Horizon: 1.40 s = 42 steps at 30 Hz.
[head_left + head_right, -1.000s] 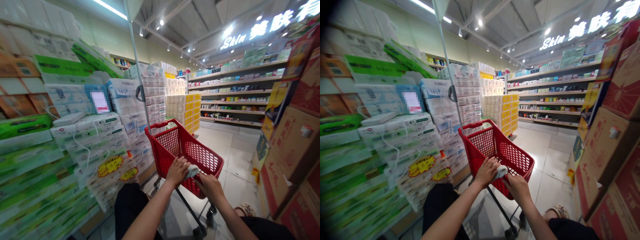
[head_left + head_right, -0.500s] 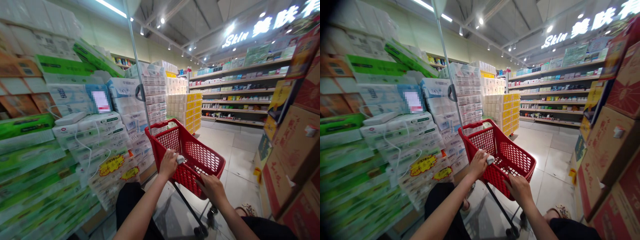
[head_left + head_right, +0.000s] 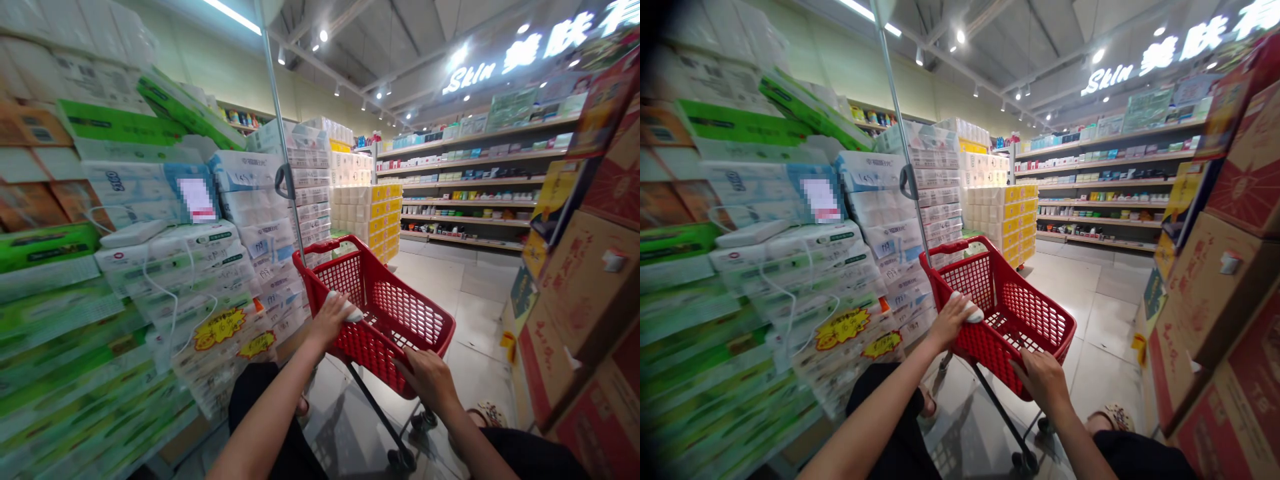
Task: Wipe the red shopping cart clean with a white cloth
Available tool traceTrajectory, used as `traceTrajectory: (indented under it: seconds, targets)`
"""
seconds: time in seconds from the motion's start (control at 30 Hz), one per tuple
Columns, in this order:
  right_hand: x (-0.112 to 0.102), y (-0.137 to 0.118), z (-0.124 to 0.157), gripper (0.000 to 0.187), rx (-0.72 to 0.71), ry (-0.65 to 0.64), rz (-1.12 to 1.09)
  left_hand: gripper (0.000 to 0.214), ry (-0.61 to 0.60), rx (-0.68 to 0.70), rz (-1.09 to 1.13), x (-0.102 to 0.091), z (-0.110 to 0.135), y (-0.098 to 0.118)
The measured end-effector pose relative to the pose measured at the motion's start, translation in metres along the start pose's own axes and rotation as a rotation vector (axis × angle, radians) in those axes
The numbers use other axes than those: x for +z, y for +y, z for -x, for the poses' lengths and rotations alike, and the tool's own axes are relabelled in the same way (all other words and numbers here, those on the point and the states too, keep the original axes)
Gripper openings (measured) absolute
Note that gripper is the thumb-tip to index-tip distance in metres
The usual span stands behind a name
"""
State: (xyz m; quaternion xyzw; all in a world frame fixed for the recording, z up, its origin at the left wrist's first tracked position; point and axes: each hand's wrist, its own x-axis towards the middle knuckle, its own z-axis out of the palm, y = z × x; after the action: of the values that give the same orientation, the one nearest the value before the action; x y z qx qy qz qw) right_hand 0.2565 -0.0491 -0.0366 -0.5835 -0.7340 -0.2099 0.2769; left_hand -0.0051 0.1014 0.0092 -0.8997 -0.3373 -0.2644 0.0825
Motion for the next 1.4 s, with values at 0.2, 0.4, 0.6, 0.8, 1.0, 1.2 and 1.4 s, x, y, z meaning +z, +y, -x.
traceTrajectory:
  seconds: [0.2, 0.4, 0.6, 0.8, 1.0, 1.2, 1.4]
  targets:
    - [-0.001, -0.002, 0.0, 0.03, 0.002, 0.006, 0.016, 0.057, 0.025, -0.26, -0.06, -0.019, -0.007, -0.036]
    - [0.0, -0.004, -0.001, 0.03, 0.006, 0.03, 0.042, 0.061, 0.026, -0.183, 0.019, 0.0, 0.005, 0.033]
    - [0.007, -0.004, -0.004, 0.021, 0.01, 0.02, 0.011, 0.074, -0.008, -0.015, 0.175, 0.027, 0.024, 0.132]
    - [0.005, -0.01, -0.009, 0.018, 0.052, -0.01, 0.0, 0.078, -0.065, 0.093, 0.214, 0.028, 0.016, 0.121]
    - [0.003, -0.033, -0.014, 0.02, 0.021, -0.055, 0.004, 0.073, -0.042, 0.052, 0.187, 0.022, 0.006, 0.068]
    - [0.002, -0.055, -0.017, 0.043, -0.07, -0.107, -0.128, 0.066, -0.007, -0.009, 0.146, 0.02, 0.015, 0.043]
    - [-0.03, -0.006, -0.034, 0.048, -0.195, -0.309, -0.207, 0.057, -0.039, 0.028, 0.204, 0.014, 0.022, 0.032]
